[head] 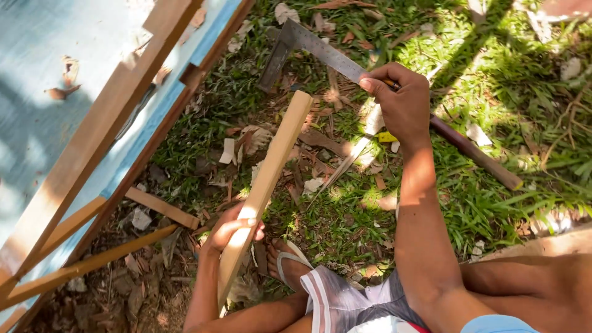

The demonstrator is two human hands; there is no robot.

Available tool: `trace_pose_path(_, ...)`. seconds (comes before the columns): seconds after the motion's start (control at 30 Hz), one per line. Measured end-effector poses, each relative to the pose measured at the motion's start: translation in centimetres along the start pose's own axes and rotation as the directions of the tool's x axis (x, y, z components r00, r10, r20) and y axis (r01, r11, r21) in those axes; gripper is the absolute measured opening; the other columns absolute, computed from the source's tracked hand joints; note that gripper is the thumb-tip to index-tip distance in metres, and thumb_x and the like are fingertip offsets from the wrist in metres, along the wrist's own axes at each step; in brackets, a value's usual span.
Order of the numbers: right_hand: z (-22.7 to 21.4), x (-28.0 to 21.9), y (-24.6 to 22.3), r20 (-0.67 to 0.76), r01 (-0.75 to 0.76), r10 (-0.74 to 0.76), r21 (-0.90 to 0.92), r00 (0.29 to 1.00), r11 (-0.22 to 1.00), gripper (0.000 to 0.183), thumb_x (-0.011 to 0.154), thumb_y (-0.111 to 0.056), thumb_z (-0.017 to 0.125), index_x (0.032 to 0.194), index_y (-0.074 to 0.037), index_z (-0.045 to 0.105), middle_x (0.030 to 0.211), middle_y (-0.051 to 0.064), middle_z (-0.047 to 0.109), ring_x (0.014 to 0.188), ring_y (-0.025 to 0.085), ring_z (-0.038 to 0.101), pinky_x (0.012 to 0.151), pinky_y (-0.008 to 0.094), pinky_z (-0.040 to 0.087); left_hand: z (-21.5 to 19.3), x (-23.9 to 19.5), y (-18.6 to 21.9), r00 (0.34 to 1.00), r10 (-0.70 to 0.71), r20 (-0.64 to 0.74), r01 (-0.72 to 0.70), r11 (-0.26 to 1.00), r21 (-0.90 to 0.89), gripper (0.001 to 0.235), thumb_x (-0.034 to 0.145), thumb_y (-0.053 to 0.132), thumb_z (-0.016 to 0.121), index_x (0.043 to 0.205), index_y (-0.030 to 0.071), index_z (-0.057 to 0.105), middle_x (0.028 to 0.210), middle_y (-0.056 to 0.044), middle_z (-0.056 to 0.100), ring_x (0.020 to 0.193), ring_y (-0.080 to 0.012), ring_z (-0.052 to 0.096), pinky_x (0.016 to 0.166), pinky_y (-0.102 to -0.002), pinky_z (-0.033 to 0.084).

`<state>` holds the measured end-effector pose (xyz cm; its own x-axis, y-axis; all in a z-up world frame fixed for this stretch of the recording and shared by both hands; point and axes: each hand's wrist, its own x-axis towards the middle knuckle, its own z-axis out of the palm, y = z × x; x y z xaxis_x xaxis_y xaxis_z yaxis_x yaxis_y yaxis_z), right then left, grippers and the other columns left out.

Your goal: Measuring and marking wooden planks using a square and pencil for boat construction

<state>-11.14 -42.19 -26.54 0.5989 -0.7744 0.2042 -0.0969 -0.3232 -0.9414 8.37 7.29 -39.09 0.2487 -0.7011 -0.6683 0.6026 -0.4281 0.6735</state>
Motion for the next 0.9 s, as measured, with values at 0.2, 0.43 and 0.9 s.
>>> trace_pose_path(0.2,-1.7,-1.2,1.2,-0.005,-0.101,0.101,-0.023,0.995,0.995,0.007,0.122,-0.011,0.095,0.121,-0.007,0.090,0.104,0.014,0.084,0.097,0.022,0.081,0.086,0.038,0.068,5.4,5.4,1.2,0.941,0.040,-0.335,0.219,0.683,0.697,0.106,0.086,0.047,0.092,0.177,0.008,0.054,0.160,-0.027,0.073,0.134,-0.0461,0.082,0.114,-0.061,0.071)
trace_pose_path(0.43,-1.7,-1.0,2.3,0.032,-0.114,0.112,0.089,0.993,0.989,0.016,0.125,-0.012,0.103,0.130,-0.002,0.091,0.096,0.016,0.080,0.090,0.015,0.073,0.084,0.033,0.065,3.8,9.3,-7.9,0.854,0.358,-0.378,0.175,0.488,0.855,0.086,0.105,0.031,0.101,0.175,0.002,0.062,0.155,-0.040,0.062,0.115,-0.0546,0.087,0.101,-0.066,0.074)
trace_pose_path(0.9,1.5,-1.4,3.6,0.252,-0.143,0.155,-0.065,0.955,0.988,0.010,0.117,-0.015,0.103,0.123,-0.013,0.094,0.094,0.010,0.082,0.089,0.016,0.077,0.086,0.034,0.062,2.5,7.5,-11.9,0.806,0.478,-0.349,0.377,0.039,0.925,0.095,0.090,0.025,0.105,0.176,0.027,0.063,0.148,-0.011,0.065,0.138,-0.0364,0.070,0.119,-0.055,0.058)
